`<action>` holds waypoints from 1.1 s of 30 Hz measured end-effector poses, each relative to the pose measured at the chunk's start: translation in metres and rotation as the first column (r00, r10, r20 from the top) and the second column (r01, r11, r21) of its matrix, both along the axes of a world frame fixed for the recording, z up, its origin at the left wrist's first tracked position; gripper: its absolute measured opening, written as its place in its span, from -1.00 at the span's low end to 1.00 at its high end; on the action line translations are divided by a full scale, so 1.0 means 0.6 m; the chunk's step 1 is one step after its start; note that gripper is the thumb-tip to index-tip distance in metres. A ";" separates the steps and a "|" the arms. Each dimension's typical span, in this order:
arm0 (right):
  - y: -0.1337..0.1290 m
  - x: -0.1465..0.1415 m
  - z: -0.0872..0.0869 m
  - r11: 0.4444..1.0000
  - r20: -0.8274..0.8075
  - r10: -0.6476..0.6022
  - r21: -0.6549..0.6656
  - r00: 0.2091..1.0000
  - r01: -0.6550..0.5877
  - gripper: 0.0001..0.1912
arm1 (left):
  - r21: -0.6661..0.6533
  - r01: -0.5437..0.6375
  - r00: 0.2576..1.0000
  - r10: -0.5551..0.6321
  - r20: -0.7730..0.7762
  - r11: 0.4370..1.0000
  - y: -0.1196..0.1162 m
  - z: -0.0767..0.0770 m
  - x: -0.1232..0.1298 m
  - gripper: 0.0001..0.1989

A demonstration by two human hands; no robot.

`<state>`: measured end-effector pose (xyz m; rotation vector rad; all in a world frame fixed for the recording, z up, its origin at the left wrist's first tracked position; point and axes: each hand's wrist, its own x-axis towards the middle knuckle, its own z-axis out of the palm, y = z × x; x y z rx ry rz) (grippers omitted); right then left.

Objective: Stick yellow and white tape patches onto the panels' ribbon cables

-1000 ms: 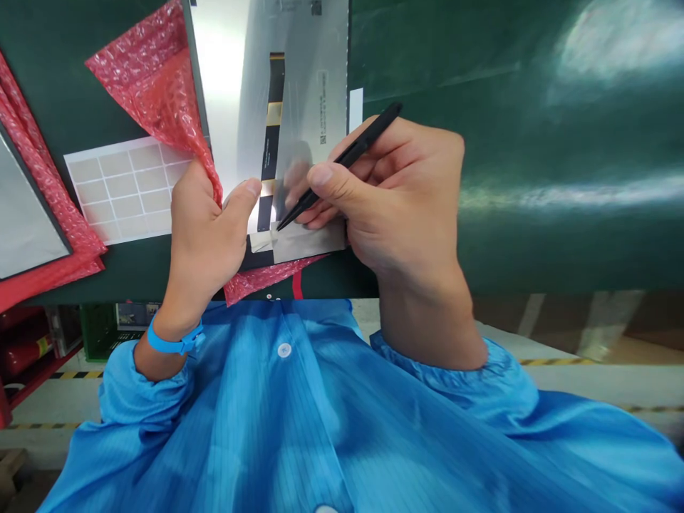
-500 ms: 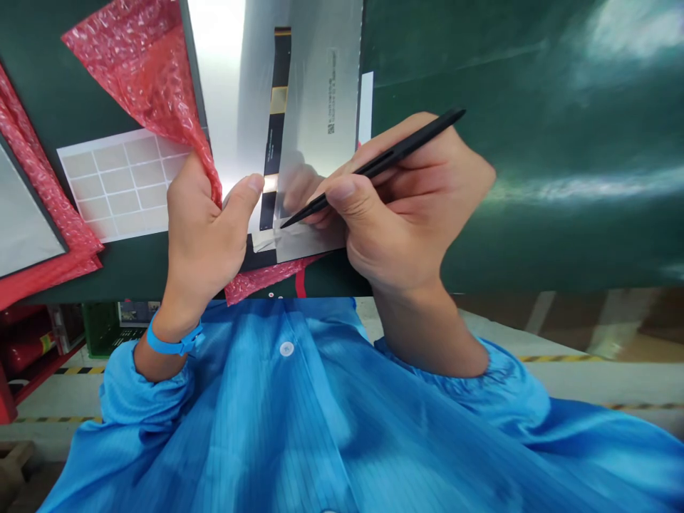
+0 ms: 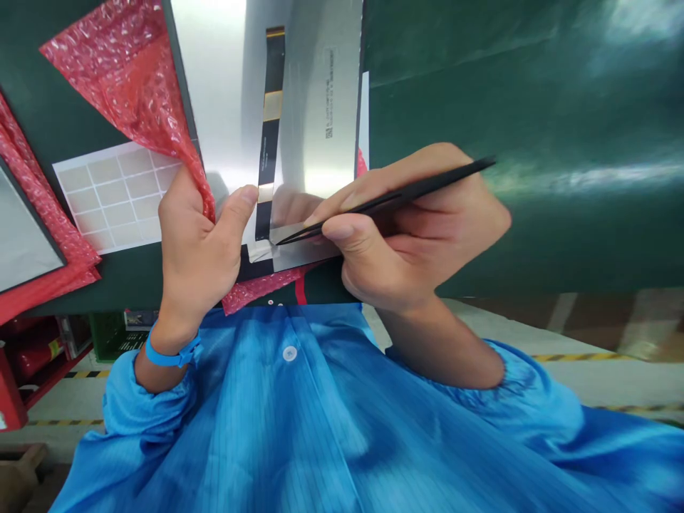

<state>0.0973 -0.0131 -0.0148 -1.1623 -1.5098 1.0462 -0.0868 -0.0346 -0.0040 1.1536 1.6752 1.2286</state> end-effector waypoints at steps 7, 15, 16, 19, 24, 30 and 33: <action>0.000 0.000 -0.004 0.982 0.025 0.011 0.190 1.000 -0.015 -0.87 | -0.016 0.003 1.000 -0.003 -0.004 1.000 0.000 0.001 0.000 -0.82; 0.002 -0.008 0.008 0.981 0.058 -0.114 0.163 0.992 0.103 -0.82 | -0.018 0.006 1.000 -0.005 0.031 1.000 -0.001 0.003 0.003 -0.67; 0.003 -0.010 0.009 0.976 0.055 -0.140 0.174 0.989 0.129 -0.83 | -0.026 0.006 1.000 -0.005 0.030 1.000 -0.001 0.002 0.003 -0.64; 0.008 -0.015 0.011 0.960 -0.014 -0.197 0.202 0.980 0.196 -0.80 | -0.010 0.000 1.000 0.001 0.018 1.000 -0.001 -0.001 0.002 -0.64; 0.008 -0.010 0.012 0.990 -0.028 -0.023 0.140 0.999 0.026 -0.82 | -0.007 0.003 1.000 -0.002 0.001 1.000 -0.001 -0.006 0.000 -0.73; 0.011 -0.014 0.014 0.979 -0.055 -0.150 0.133 0.987 0.156 -0.74 | -0.016 -0.005 1.000 0.005 0.007 1.000 -0.002 -0.007 0.002 -0.66; 0.009 -0.012 0.012 0.988 -0.066 -0.090 0.117 0.994 0.097 -0.74 | 0.010 0.008 0.999 -0.008 0.031 1.000 0.000 -0.008 0.003 -0.66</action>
